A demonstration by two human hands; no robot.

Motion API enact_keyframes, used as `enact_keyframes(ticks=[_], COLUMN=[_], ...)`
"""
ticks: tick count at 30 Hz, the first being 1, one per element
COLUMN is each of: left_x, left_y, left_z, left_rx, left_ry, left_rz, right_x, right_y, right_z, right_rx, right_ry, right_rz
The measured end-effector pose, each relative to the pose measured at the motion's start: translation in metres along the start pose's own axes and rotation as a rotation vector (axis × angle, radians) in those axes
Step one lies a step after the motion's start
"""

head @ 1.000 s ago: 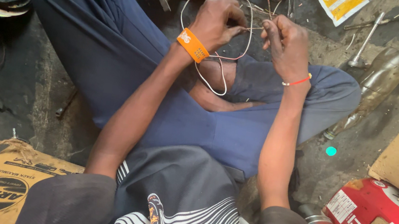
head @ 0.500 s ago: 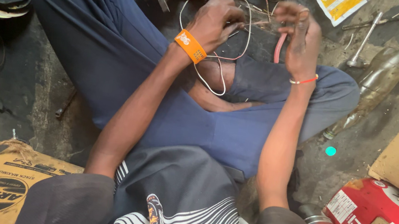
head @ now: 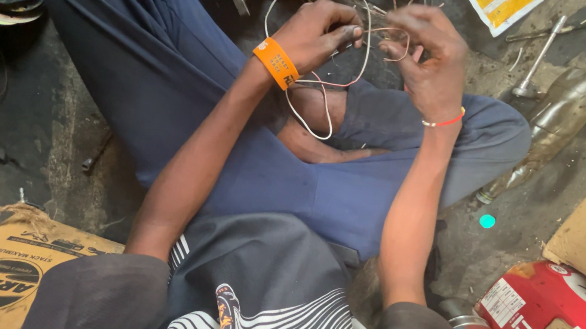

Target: The person sits cross-legged on the floor and uses pliers to strip insulation from white and copper wires. They repeatedly twist and cut the wires while handling a small motor component nearby.

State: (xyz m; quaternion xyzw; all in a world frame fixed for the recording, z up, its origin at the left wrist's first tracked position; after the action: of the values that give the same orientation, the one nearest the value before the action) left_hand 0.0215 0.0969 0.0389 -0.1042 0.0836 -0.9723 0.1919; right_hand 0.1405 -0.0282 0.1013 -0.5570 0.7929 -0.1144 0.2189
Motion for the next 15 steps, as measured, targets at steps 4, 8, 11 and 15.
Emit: enact_keyframes(ticks=[4,8,11,15], left_x=[-0.001,0.000,0.002,0.004], left_y=[0.002,0.004,-0.003,-0.003], left_z=[-0.001,0.001,0.014,0.023], left_rx=[0.028,0.082,-0.004,-0.047], left_ry=[-0.087,-0.061,0.120,0.242], left_rz=[-0.032,-0.061,0.056,0.156], right_x=[0.005,0.007,0.007,0.007], right_y=[-0.006,-0.007,-0.004,-0.002], right_z=[0.007,0.017,0.017,0.021], right_rx=[0.063,-0.017,0.071,0.207], right_ry=[0.032,0.074,0.061,0.060], right_rz=[0.102,0.157,0.158,0.201])
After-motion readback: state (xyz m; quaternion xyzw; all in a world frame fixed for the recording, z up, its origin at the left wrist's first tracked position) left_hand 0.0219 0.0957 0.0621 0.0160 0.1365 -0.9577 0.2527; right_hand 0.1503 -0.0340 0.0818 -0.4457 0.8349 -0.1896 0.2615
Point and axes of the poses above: each hand's wrist, its own x-axis away from the middle knuckle, its own y-axis out of the palm, z = x × y, the point moved 8 cm from there along -x, towards the middle knuckle, and after that the axes turned 5 degrees about -y, right-handed, at the moved point
